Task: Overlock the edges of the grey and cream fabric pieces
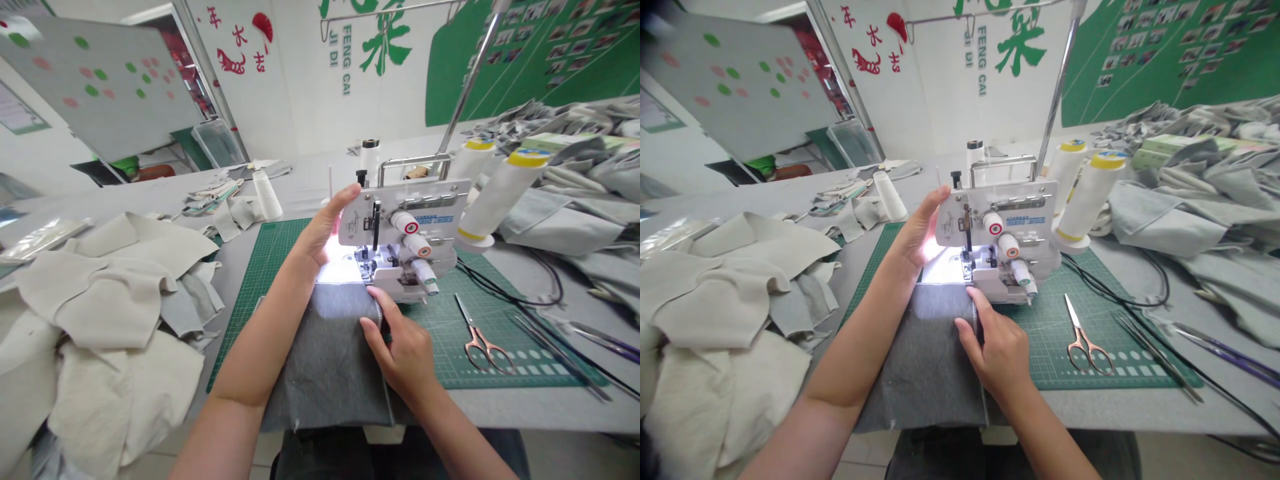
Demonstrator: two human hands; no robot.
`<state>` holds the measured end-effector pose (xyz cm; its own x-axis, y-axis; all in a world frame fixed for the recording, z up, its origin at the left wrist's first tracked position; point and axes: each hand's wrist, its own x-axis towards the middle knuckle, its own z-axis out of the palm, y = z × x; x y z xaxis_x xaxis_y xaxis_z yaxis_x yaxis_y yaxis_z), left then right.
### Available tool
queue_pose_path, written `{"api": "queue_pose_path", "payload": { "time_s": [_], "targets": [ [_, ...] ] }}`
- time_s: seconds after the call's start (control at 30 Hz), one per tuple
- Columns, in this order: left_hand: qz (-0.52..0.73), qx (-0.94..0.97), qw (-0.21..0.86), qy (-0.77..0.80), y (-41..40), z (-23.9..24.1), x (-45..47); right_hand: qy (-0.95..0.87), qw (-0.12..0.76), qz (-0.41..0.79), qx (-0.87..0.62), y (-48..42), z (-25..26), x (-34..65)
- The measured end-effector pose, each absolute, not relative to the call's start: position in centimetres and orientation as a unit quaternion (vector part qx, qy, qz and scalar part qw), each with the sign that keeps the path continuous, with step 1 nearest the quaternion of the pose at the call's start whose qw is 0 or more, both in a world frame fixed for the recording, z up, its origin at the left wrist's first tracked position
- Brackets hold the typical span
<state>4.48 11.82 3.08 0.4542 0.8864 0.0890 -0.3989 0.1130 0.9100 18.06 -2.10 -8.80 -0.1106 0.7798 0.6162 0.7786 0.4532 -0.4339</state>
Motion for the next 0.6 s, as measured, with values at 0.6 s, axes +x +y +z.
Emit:
{"api": "queue_pose_path", "payload": {
  "time_s": [0.6],
  "targets": [
    [0.507, 0.654, 0.208, 0.522, 5.3, 3.5, 2.4, -0.750, 0.406, -0.018, -0.522, -2.0, -8.7, 18.1]
  ]
}}
